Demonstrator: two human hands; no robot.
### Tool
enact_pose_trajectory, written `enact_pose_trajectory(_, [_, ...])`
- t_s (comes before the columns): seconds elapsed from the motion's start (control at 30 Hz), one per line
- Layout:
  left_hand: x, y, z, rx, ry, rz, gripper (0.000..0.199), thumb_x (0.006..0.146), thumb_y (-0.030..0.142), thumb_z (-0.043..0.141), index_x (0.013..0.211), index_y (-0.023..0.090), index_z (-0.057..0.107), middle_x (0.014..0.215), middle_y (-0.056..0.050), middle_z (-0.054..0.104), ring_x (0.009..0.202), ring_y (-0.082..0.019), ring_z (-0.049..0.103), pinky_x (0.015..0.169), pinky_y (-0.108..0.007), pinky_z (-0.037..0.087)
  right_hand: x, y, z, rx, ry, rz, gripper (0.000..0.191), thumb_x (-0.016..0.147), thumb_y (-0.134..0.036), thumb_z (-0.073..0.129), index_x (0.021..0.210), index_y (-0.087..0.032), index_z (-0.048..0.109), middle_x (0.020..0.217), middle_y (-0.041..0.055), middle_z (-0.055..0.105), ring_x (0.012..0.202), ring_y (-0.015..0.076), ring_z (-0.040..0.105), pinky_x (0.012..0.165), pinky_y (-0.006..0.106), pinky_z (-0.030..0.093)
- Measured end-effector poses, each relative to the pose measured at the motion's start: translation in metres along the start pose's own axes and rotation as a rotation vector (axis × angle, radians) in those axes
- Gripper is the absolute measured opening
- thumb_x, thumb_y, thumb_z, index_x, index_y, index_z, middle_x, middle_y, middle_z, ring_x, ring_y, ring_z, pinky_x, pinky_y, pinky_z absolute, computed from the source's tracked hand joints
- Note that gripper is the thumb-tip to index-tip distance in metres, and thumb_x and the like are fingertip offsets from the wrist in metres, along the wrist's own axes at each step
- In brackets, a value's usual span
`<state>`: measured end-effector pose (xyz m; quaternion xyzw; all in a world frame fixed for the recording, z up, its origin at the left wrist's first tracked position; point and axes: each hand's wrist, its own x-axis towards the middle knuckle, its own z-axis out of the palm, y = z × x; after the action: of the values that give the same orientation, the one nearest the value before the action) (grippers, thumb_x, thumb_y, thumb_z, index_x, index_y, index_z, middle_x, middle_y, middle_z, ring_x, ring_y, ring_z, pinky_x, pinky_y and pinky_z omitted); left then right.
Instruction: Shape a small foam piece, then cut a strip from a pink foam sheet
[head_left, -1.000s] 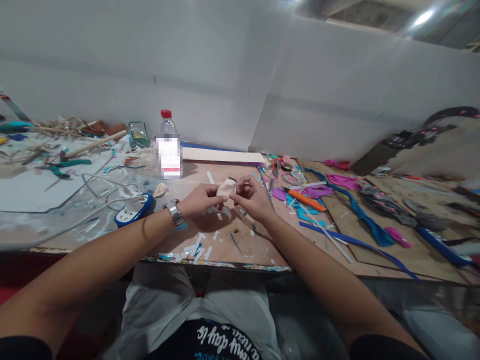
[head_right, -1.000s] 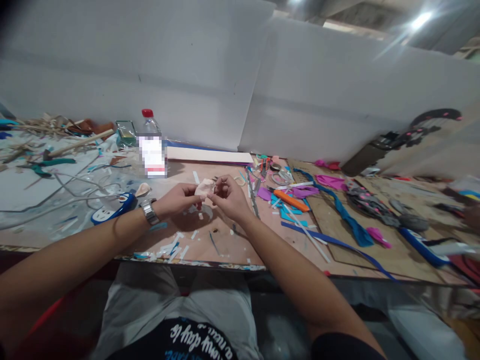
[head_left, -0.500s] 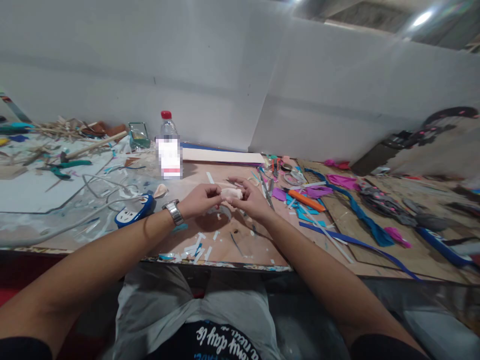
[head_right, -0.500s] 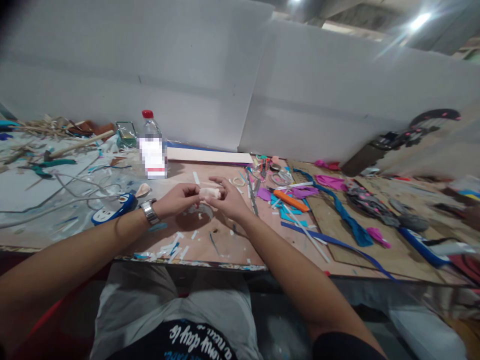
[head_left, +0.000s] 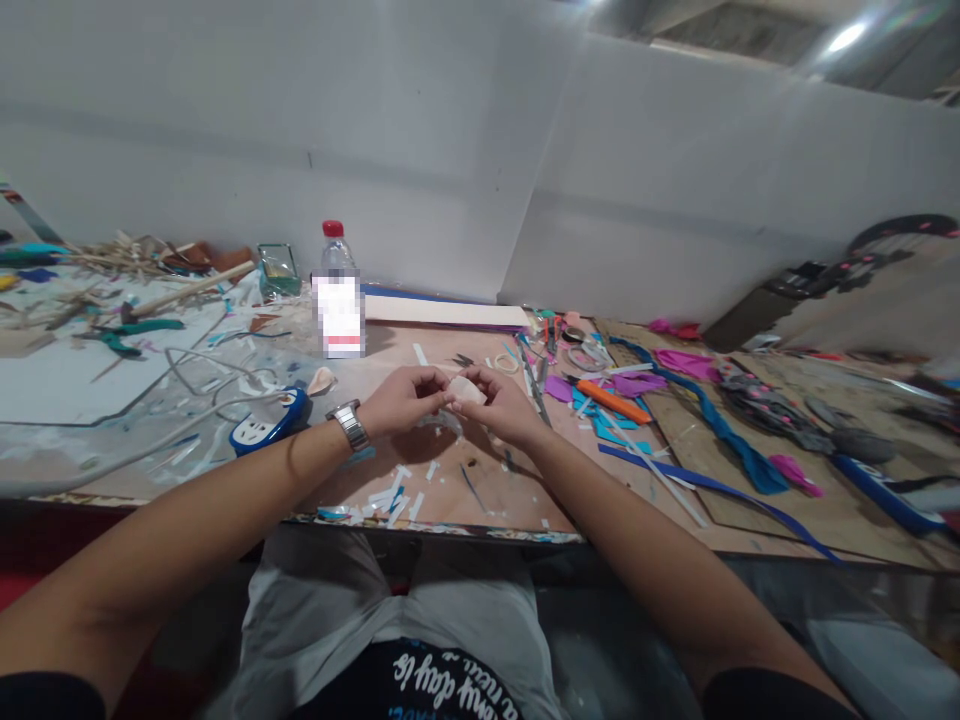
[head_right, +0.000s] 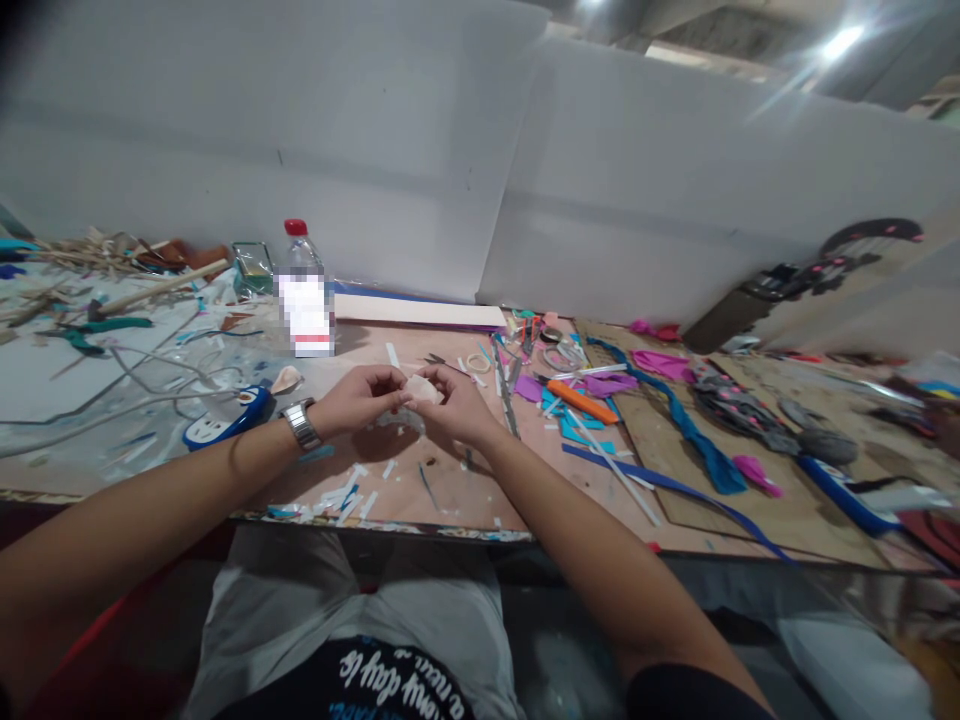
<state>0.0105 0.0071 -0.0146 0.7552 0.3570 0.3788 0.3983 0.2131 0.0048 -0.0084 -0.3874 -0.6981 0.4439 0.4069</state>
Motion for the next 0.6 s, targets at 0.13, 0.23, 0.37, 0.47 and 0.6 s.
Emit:
enact_pose_trajectory(0.13, [0.0001,-0.0008,-0.0001,0.048,-0.003,0.013,0.033,0.092,0.047,0.060,0.088,0.014,0.064,0.078,-0.002,0.063,0.072,-0.013,0.055,0.067,-0.025,0.043,-0.0009,-0.0016,-0.0015,-0.038,0.009,-0.024,0.030,0.078,-0.044,0.074,0.089,-0.018,0.064,0.083,0.0012,0.066,0.073,0.0147,0.060,0.066,0.026,0.049])
enact_pose_trajectory(0.23, [0.0000,0.0019,-0.0006,0.026,-0.020,0.005,0.035,0.092,0.049,0.059,0.087,0.014,0.064,0.078,-0.003,0.063,0.072,-0.013,0.055,0.067,-0.025,0.043,-0.0016,-0.0015,-0.0030,-0.095,0.027,-0.023,0.033,0.081,-0.050,0.070,0.080,-0.017,0.063,0.073,0.0002,0.062,0.065,0.0129,0.056,0.059,0.024,0.046])
enact_pose_trajectory(0.37, [0.0000,0.0052,-0.0015,-0.059,0.002,-0.031,0.036,0.090,0.050,0.062,0.089,0.015,0.062,0.078,-0.001,0.061,0.069,-0.012,0.053,0.065,-0.024,0.042,-0.0024,-0.0024,-0.0031,-0.144,0.024,-0.021,0.034,0.080,-0.050,0.072,0.074,-0.018,0.061,0.067,-0.0011,0.059,0.059,0.0117,0.053,0.053,0.023,0.042])
enact_pose_trajectory(0.47, [0.0000,0.0062,-0.0015,-0.097,0.003,-0.061,0.034,0.090,0.050,0.063,0.089,0.015,0.061,0.075,0.000,0.060,0.064,-0.010,0.050,0.063,-0.022,0.041,-0.0025,-0.0026,-0.0024,-0.150,0.017,-0.048,0.031,0.082,-0.048,0.071,0.076,-0.018,0.062,0.069,-0.0009,0.059,0.059,0.0118,0.053,0.053,0.023,0.043])
enact_pose_trajectory(0.6, [-0.0001,0.0080,-0.0008,-0.116,-0.014,-0.055,0.035,0.089,0.050,0.065,0.087,0.014,0.063,0.075,0.000,0.060,0.065,-0.010,0.050,0.061,-0.022,0.040,-0.0018,-0.0001,-0.0030,-0.133,0.066,-0.084,0.028,0.082,-0.045,0.071,0.081,-0.018,0.065,0.072,0.0007,0.063,0.062,0.0129,0.056,0.058,0.025,0.045])
